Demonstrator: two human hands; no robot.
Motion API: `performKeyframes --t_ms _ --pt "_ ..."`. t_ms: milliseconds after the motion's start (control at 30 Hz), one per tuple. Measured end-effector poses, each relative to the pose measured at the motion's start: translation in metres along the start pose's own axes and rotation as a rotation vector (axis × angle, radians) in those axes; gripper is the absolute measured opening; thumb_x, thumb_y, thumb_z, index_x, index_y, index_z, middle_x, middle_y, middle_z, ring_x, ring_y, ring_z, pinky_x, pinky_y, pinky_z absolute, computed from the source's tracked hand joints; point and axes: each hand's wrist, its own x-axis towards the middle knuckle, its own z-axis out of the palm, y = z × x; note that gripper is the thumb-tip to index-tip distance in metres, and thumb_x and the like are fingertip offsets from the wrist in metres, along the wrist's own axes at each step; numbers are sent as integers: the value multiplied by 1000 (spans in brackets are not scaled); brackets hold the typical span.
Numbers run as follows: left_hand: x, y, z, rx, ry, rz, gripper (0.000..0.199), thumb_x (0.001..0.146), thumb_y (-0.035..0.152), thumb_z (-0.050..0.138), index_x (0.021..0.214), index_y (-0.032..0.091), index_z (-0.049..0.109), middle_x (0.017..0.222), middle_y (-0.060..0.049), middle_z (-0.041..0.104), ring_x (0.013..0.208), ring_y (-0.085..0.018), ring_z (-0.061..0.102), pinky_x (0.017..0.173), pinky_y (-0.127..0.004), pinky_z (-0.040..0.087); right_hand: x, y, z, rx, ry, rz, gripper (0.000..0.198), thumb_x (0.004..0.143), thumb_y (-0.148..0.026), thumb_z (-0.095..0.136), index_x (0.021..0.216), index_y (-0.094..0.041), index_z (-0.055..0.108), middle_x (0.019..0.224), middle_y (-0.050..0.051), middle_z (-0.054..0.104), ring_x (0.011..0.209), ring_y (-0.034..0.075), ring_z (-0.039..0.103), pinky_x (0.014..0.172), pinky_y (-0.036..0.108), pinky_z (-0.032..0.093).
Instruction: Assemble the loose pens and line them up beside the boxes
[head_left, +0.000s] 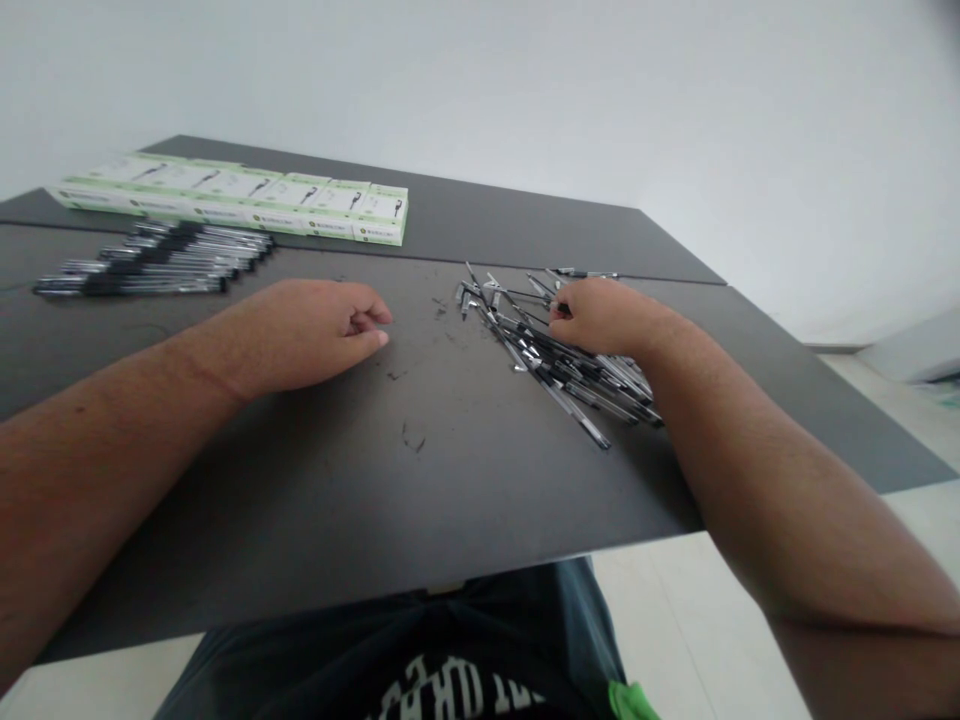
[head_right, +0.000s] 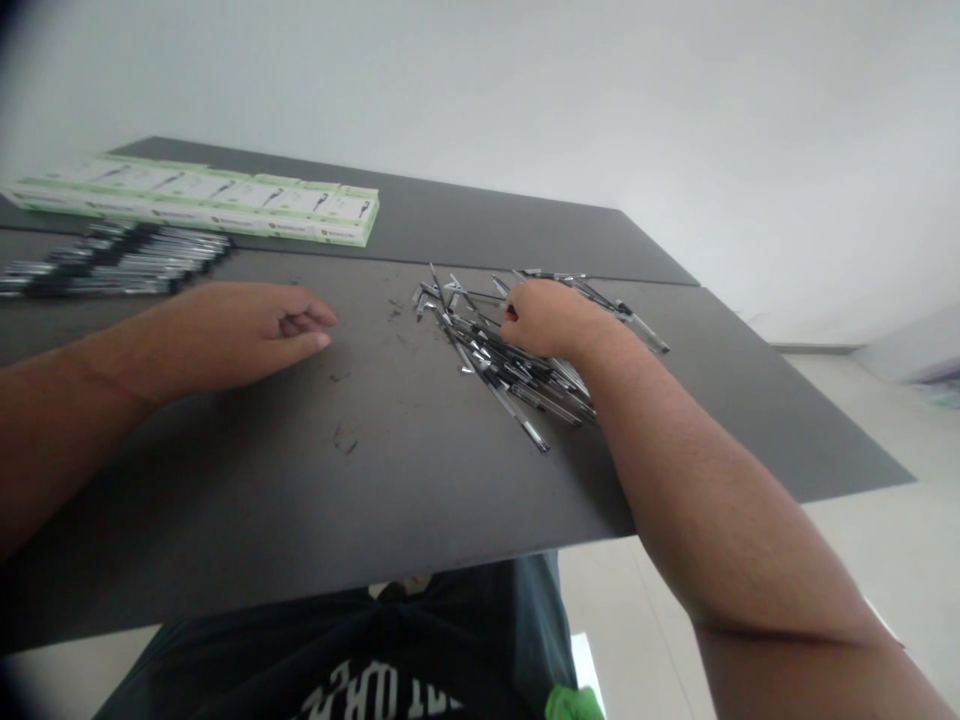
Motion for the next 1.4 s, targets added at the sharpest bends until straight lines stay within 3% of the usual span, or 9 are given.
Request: performKeyframes --t_ms 100,233,433,600,800,1133,1400 --pt "-4 7 -3 -43 62 40 55 91 56 56 126 24 84 106 -11 88 96 -35 84 95 -48 64 -8 -7 -5 58 106 -38 22 95 -28 65 100 -21 84 93 11 84 82 28 71 73 38 44" --pt "-11 20 -9 -135 173 153 56 95 57 58 132 23 84 112 -11 88 95 -33 82 95 -48 64 -25 -32 -5 165 229 -257 18 97 -26 64 100 -21 80 95 10 82 83 26 69 78 36 45" --pt "-23 36 -11 -206 201 322 53 97 59 65 135 25 81 119 -9 87 99 -30 80 98 -44 64 -41 -57 3 246 250 -508 16 100 -23 64 107 -19 77 105 12 81 96 27 71 87 37 48" --pt "-28 50 -10 -192 114 350 52 99 57 61 133 24 82 119 -9 87 102 -28 81 100 -40 62 -43 -62 3 245 228 -514 17 103 -23 63 110 -17 77 108 13 80 101 29 72 90 39 49" --pt "-26 58 -10 -113 2 364 41 101 53 53 110 28 85 101 -8 86 101 -31 81 93 -41 58 -50 -75 -1 239 184 -470 15 104 -24 63 109 -19 76 109 13 80 97 27 70 86 37 48" --pt "-28 60 -9 -81 25 378 36 101 46 50 101 28 82 95 -7 84 94 -28 79 87 -39 57 -52 -80 -2 244 159 -490 17 107 -22 61 113 -17 76 115 14 80 104 28 72 89 38 49" --pt "-25 45 -13 -142 117 240 33 92 52 55 92 28 78 80 -4 78 75 -26 72 77 -38 53 -45 -69 3 337 187 -454 14 103 -24 66 114 -20 73 112 12 79 100 27 71 91 37 49"
